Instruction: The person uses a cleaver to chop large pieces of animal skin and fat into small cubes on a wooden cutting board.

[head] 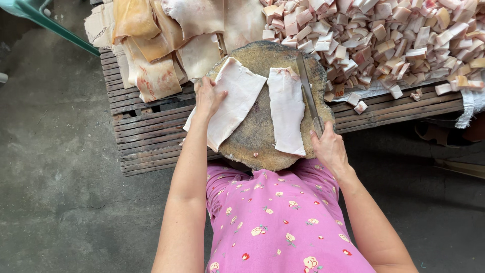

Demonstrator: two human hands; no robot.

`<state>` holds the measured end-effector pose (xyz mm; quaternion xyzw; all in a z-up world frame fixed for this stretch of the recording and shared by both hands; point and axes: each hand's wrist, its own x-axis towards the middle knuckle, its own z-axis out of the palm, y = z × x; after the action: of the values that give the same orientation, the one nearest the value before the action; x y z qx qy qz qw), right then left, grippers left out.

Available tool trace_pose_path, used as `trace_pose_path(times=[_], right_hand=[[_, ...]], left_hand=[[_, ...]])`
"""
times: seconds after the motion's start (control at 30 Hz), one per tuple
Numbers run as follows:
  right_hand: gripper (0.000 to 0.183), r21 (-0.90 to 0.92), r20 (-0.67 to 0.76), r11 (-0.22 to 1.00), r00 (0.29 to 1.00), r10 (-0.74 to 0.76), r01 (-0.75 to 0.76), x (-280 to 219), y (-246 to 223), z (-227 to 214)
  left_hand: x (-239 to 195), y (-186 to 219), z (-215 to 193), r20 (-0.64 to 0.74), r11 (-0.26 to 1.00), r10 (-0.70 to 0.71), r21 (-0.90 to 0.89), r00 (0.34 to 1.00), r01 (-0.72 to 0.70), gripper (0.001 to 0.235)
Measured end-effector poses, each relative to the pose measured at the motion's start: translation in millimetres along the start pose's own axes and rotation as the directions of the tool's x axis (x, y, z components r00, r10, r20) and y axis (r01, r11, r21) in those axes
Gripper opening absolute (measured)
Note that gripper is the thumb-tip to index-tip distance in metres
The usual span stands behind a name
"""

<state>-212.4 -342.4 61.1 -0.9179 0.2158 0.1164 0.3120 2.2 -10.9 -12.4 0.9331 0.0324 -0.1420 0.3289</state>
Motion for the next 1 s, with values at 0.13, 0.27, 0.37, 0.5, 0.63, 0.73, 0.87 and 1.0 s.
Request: trace_pose_path(times=[0.13, 0.27, 0.37, 0.5, 0.63, 0.73, 0.87, 1.0], right_hand=[[0.050, 0.017, 0.014, 0.998, 0.998, 0.058, -0.059, 4, -1, -4], [0.053, 0.037, 0.014, 0.997, 0.998, 0.066, -0.067, 4, 3, -5], [0.052, 0.048, 0.035, 0.996, 0.996, 0.080, -0.082, 6, 3, -8], [0.049, 0.084, -0.048, 0.996, 0.999, -0.012, 0.016, 3, -1, -11], [0.044, 0.305, 0.064, 0.926, 0.975, 0.213, -0.223, -3, -11, -14], [0.041, 0.366, 0.041, 0.909, 0.979, 0.199, -0.200, -7, -14, -18], [0.041, 0.333, 0.044, 0.926, 0.984, 0.174, -0.178, -9, -17, -19], [0.043, 0.288, 0.038, 0.945, 0.988, 0.147, -0.152, -9, -12, -20]], left_hand=[[8, -17, 6, -0.105, 0.978, 0.141, -0.142, 0.984, -0.156, 0.044], [19, -40, -17, -0.082, 0.988, -0.038, -0.151, 0.996, 0.026, 0.040], [15, -36, -29, -0.303, 0.991, 0.115, 0.095, 0.946, -0.090, 0.046], [-33, 27, 17, -0.371, 0.921, 0.301, 0.354, 0.879, -0.166, 0.040], [-120, 104, 86, 0.240, 0.792, 0.126, 0.561, 0.963, -0.243, 0.079], [-156, 126, 114, 0.312, 0.871, 0.118, 0.424, 0.943, -0.249, 0.078], [-166, 116, 138, 0.249, 0.966, 0.229, 0.059, 0.941, -0.250, 0.054], [-143, 82, 120, 0.368, 0.971, 0.228, -0.159, 0.902, -0.180, 0.057]])
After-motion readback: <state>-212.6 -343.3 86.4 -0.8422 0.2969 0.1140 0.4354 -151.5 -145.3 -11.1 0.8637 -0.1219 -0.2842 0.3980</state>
